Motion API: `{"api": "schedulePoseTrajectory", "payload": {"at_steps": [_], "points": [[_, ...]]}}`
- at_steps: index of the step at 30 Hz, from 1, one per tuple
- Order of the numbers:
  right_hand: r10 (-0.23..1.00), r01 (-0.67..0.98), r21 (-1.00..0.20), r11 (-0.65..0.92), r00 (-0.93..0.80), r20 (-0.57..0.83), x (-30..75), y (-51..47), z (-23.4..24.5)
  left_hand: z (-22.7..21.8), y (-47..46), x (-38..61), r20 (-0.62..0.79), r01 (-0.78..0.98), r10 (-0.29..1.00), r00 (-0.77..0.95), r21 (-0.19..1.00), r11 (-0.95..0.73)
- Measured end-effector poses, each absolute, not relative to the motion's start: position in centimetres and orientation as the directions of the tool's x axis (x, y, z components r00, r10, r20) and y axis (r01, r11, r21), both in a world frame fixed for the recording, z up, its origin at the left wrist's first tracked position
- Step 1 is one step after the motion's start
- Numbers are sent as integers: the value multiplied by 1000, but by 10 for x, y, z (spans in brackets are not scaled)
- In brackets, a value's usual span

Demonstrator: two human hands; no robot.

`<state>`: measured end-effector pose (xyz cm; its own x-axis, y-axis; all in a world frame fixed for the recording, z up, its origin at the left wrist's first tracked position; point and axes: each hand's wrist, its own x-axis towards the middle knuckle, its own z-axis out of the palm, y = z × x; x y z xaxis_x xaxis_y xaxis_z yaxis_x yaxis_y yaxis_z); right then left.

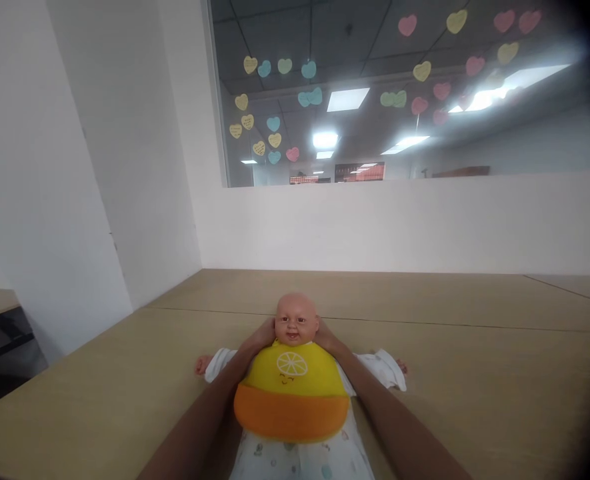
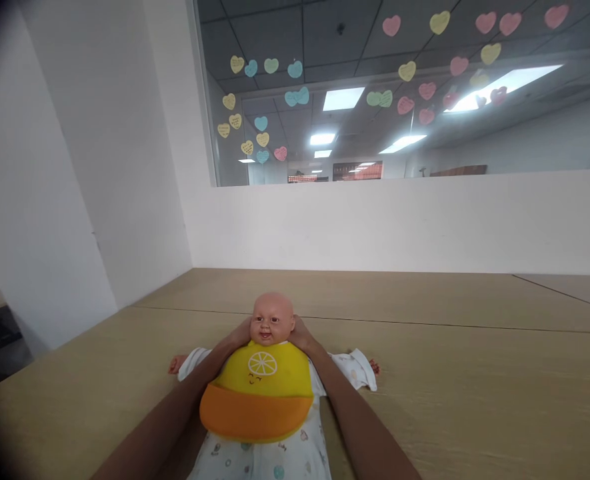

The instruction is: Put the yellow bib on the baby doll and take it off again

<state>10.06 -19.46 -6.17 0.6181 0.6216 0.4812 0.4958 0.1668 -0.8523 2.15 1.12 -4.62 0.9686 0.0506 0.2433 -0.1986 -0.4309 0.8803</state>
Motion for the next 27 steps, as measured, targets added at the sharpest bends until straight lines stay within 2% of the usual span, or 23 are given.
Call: {"api": "schedulePoseTrajectory", "payload": {"at_steps": [4,9,14,22,27], "points": [[645,464,-872,158,620,447,101,-195,-61,-49,13,24,221,-156,102,970,885,-439],[657,457,-880,133,624,423,99,-196,-57,-50,14,25,194,-154,74,978,917,-367],[661,451,-885,114,630,406,98,-198,-54,-49,17,26,192,-147,89,977,919,-365],[673,449,-880,158,603,428,98,-199,-55,-56,22,25,161,-150,11,987,942,-300],[672,471,-871,141,601,434,100,-198,-57,-49,15,17,85,-95,-53,995,966,-239]]}}
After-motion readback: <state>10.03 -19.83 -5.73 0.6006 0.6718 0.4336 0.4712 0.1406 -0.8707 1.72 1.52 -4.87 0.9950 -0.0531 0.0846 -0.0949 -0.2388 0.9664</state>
